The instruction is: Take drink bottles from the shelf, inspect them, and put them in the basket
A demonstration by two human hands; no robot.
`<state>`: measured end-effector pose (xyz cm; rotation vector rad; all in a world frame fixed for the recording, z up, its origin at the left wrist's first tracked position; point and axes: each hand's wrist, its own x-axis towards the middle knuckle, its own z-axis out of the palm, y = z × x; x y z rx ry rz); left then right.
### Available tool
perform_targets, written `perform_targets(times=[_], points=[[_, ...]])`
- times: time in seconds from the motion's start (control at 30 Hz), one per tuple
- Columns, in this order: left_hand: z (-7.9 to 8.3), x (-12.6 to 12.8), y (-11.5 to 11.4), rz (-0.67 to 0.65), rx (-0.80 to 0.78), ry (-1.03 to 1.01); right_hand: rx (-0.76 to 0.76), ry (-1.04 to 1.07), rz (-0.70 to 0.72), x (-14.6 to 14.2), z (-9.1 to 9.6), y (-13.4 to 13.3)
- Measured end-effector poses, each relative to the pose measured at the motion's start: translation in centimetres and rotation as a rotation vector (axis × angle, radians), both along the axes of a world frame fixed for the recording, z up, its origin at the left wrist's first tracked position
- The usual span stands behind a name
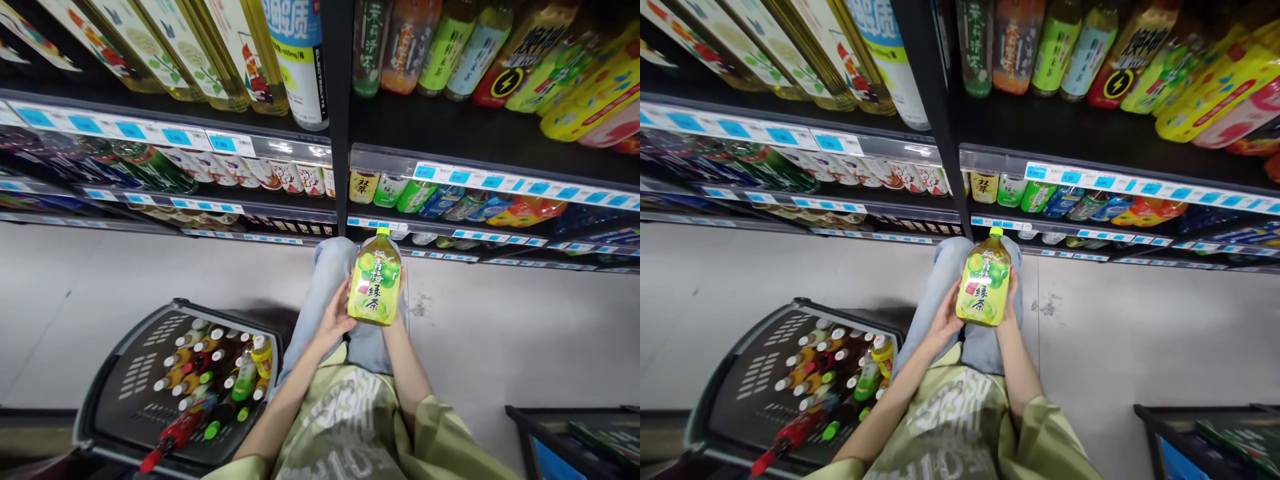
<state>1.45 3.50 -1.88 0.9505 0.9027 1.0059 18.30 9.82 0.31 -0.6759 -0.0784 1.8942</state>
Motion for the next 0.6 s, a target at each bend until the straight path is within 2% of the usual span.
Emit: perform_targets(times=[0.17,0.3,0.6], points=[[-1.5,0.4,-0.4,0.057,-0.103,-0.094,-0.036,0.068,0.068,0.2,0.3,0.2],[-2.3,0.6,-0.6,0.043,-0.129,-0.130,-0.018,0.098,0.083,0.3,0.5,0.2],[0.0,0.0,-0.1,-0.007,-0.135,-0.138,-0.040,0.089,0.083,0.0,1.6,-0.6]])
